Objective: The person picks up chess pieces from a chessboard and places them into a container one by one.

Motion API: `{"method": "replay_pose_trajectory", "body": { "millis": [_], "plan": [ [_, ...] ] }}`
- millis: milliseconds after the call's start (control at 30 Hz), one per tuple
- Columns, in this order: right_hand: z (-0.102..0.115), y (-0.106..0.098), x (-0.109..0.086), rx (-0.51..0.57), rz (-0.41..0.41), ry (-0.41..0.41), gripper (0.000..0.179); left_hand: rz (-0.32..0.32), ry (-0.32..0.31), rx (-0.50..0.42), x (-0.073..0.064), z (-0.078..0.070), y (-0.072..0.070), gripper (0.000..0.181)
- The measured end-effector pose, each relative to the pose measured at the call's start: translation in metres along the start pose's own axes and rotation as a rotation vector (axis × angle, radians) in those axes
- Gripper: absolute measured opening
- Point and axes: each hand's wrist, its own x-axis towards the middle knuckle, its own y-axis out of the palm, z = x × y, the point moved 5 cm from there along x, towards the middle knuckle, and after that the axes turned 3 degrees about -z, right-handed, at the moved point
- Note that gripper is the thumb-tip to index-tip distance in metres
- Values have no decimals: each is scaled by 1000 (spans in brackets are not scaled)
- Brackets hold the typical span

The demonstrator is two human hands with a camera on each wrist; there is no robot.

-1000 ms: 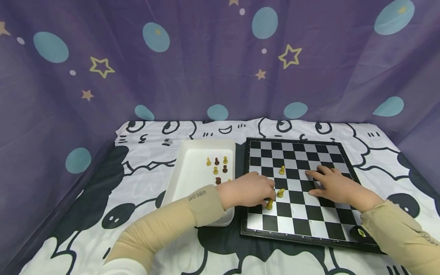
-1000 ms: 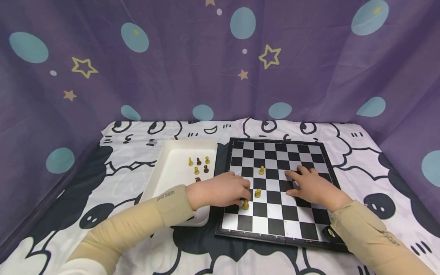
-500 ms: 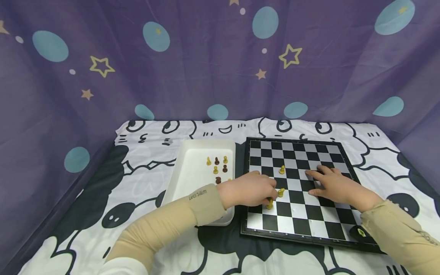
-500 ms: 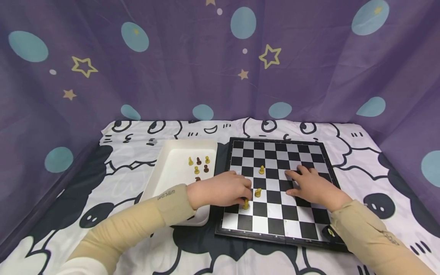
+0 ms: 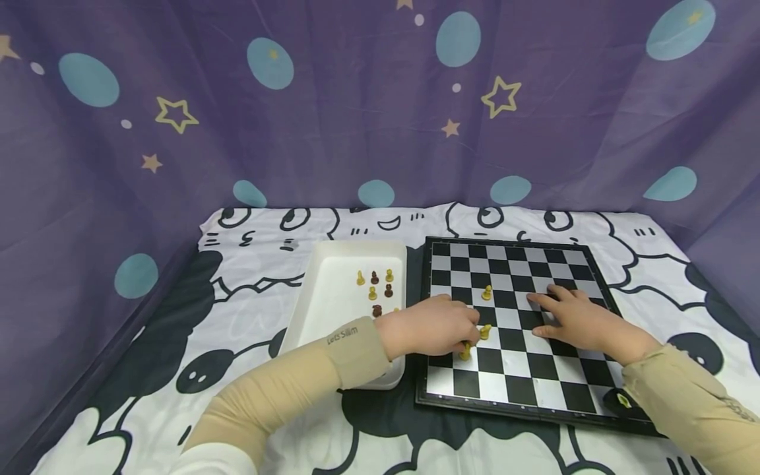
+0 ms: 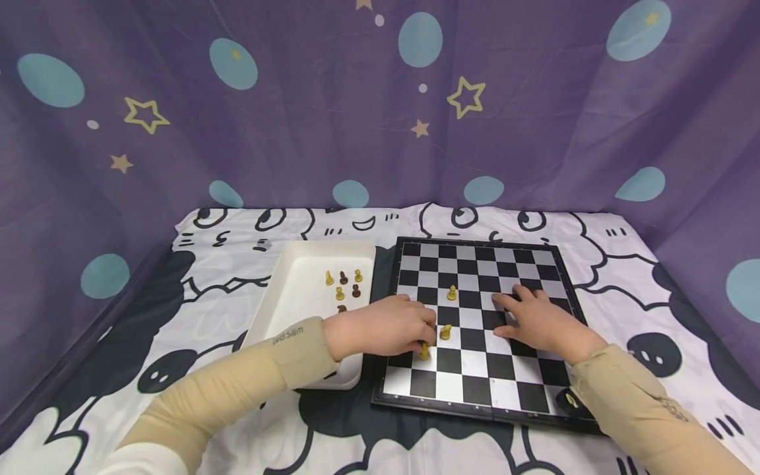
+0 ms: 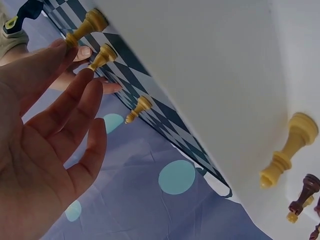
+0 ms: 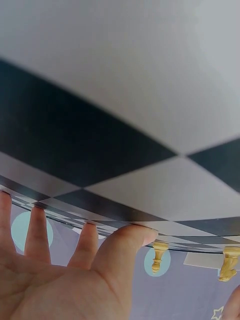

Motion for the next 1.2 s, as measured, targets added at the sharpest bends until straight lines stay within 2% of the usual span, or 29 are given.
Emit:
{"method": "replay_pose_trajectory", "body": {
  "millis": [333,667,1200],
  "plan": [
    [0,0,1,2,2,-1,75,-35,-11,-7,-3,4,-6,15],
    [0,-1,1,-5,0,-1,75,-46,-16,-4,-9,8,-4,12],
    [1,0,0,6,8,-2,75,-99,-68,10,-31,22,-7,15]
  ]
}}
